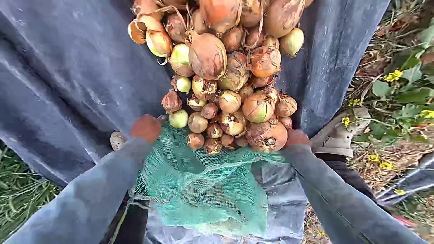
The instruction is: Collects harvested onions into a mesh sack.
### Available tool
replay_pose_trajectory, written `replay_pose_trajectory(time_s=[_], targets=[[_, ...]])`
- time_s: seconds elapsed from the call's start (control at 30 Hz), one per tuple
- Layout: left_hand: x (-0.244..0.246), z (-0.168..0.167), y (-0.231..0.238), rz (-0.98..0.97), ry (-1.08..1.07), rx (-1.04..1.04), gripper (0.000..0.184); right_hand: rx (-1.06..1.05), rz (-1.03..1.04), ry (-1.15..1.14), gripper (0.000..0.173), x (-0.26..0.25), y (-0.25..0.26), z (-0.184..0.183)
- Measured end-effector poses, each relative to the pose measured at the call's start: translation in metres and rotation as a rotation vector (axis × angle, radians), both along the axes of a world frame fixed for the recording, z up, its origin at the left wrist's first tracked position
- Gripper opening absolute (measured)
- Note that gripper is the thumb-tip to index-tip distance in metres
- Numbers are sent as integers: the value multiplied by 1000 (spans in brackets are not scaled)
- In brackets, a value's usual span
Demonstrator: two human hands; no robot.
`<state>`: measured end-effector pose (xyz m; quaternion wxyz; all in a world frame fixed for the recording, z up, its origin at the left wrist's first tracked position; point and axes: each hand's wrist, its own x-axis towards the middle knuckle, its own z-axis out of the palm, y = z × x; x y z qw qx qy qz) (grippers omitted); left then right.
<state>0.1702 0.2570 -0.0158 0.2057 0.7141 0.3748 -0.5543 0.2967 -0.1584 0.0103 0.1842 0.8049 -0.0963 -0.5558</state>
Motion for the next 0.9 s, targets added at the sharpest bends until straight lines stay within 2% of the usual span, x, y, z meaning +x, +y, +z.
replay_pose_trajectory(time_s=[0.07, 0.17, 0.3, 0.4, 0.43, 0.47, 0.5, 0.53, 0.57, 0.63, 0.67, 0.73, 0.8, 0.83, 0.9], targets=[[29, -7, -12, -24, -39, -11, 46, 56, 84, -106, 35, 47, -13, 0], [41, -16, -21, -3, -45, -22, 41, 96, 225, -152, 33, 121, 3, -1], [71, -8, 27, -110, -130, -15, 37, 185, 293, -217, 31, 170, 64, -5], [99, 0, 68, -196, -264, 116, 50, 440, 218, -297, 21, 187, 75, 0], [108, 2, 73, -195, -295, 143, 50, 540, 119, -326, 22, 195, 77, 6], [113, 3, 77, -161, -349, 150, 47, 635, -61, -332, 35, 203, 81, 13], [119, 4, 81, -63, -447, 148, 45, 730, -291, -340, 49, 210, 85, 17], [127, 5, 83, 121, -573, 144, 45, 801, -519, -353, 62, 215, 90, 19], [135, 5, 82, 351, -701, 127, 46, 827, -686, -350, 66, 218, 96, 18], [154, -2, 70, 790, -899, 40, 51, 817, -809, -390, 67, 222, 109, 3], [164, -10, 65, 903, -953, 18, 55, 796, -796, -459, 65, 223, 121, -6], [183, -26, 49, 988, -983, 22, 65, 711, -713, -595, 70, 223, 139, -23], [195, -35, 32, 989, -990, 71, 78, 673, -655, -634, 74, 216, 145, -30], [194, -37, 26, 976, -980, 82, 78, 687, -622, -619, 71, 209, 147, -29], [190, -27, 24, 942, -939, 5, 64, 819, -519, -473, 59, 196, 148, -19]])
